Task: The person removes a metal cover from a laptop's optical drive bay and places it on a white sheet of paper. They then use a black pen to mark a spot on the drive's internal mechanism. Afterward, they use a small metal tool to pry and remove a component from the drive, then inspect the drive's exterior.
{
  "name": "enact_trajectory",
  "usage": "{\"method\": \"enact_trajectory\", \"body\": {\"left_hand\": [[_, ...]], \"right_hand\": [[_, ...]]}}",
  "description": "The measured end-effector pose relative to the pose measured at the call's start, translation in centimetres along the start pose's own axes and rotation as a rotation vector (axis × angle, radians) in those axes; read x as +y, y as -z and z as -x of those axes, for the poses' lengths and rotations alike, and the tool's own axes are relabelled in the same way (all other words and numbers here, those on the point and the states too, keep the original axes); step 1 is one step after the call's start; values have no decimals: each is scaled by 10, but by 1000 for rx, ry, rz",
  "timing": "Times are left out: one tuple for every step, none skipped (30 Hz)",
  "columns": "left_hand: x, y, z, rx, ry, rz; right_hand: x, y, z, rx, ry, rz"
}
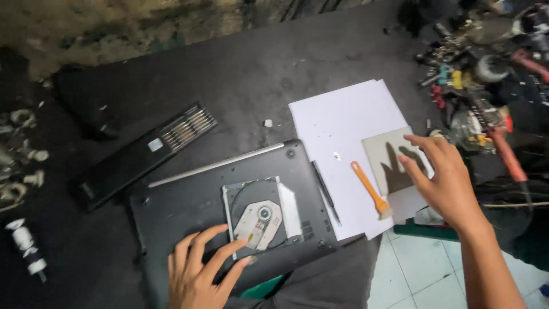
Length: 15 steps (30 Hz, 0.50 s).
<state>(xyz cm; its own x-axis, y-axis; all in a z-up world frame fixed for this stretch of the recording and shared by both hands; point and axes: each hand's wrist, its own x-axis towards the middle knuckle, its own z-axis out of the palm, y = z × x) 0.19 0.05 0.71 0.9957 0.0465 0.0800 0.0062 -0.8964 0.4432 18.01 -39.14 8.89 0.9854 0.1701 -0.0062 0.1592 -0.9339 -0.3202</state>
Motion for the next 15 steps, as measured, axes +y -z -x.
{"method": "enact_trajectory", "body": {"left_hand": [[3,-1,0,1,-16,8],[6,-1,0,16,34,14],[9,-1,1,30,83,20],[12,-1,0,29,69,25],[16,-1,0,108,102,66],[19,0,0,186,136,108],[17,-4,0,185,124,113],[15,-8,1,157,150,64],[12,-11,1,129,176,13],[7,-16,3,124,165,17],[2,-21,5,104,172,-9],[-2,-27,7,88,183,-34],[-5,-31,7,87,177,-30],[-8,-34,8,91,157,-29],[-12,-37,10,94,136,-28]], "right_hand": [[-4,9,-2,11,-11,7],[-9,17,-6,18,-4,-41],[-14,25,-10,26,4,-89],[-17,30,-12,35,-6,-84],[-20,34,-14,66,47,-97],[-23,39,-16,96,100,-110],[-19,40,-17,105,91,-105],[-15,39,-18,93,94,-104],[-11,39,-19,81,97,-102],[0,35,-20,86,85,-99],[10,31,-21,-18,33,-63],[20,27,-24,-123,-13,-27],[26,27,-22,-120,-18,-24],[30,25,-22,-184,14,-69],[34,23,-21,-248,47,-115]]}}
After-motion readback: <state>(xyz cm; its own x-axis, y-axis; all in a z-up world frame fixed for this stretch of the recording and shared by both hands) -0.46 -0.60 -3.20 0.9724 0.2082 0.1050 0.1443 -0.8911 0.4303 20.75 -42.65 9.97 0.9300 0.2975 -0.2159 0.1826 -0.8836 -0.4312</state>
